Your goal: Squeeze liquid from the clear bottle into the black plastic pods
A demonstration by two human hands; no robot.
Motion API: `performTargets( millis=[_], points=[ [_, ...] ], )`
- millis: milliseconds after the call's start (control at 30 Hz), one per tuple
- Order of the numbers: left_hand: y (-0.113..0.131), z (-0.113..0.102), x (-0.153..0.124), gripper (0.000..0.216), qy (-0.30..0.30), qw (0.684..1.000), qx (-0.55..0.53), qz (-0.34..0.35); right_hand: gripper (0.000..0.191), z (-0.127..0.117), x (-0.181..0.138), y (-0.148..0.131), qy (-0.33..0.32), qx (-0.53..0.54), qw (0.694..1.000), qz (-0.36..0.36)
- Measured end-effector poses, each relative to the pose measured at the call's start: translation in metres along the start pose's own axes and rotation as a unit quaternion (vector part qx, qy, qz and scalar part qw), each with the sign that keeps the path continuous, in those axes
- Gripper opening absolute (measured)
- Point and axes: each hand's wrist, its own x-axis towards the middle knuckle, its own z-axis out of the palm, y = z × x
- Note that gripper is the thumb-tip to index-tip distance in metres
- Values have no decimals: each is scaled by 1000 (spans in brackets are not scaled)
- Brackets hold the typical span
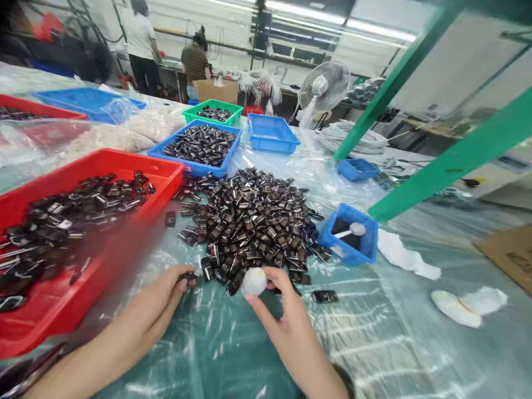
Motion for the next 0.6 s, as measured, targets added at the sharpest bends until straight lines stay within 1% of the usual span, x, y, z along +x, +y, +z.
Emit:
performTargets(
  millis=[100, 200, 333, 433, 533, 600],
  points=[
    [5, -2, -4, 19, 12, 1000, 8, 21, 23, 1, -2, -4, 15, 10, 1000, -18],
    [9, -4, -5, 22, 31, 998, 27, 50, 24, 0, -4, -10, 18, 38, 999, -18],
    [7, -3, -4, 26, 39, 995, 44, 76, 25, -5, -9, -21, 16, 108, 993, 48],
    [4, -1, -4, 30, 49, 994, 53, 82, 29, -7, -13, -30, -15, 156, 985, 77],
    [5, -2, -6, 30, 55, 993, 61, 83, 34, -8, -16, -36, -36, 151, 985, 75],
    [10, -6, -7, 23, 47, 993, 50, 95, 35, -8, -19, -36, -33, 133, 989, 62]
  ],
)
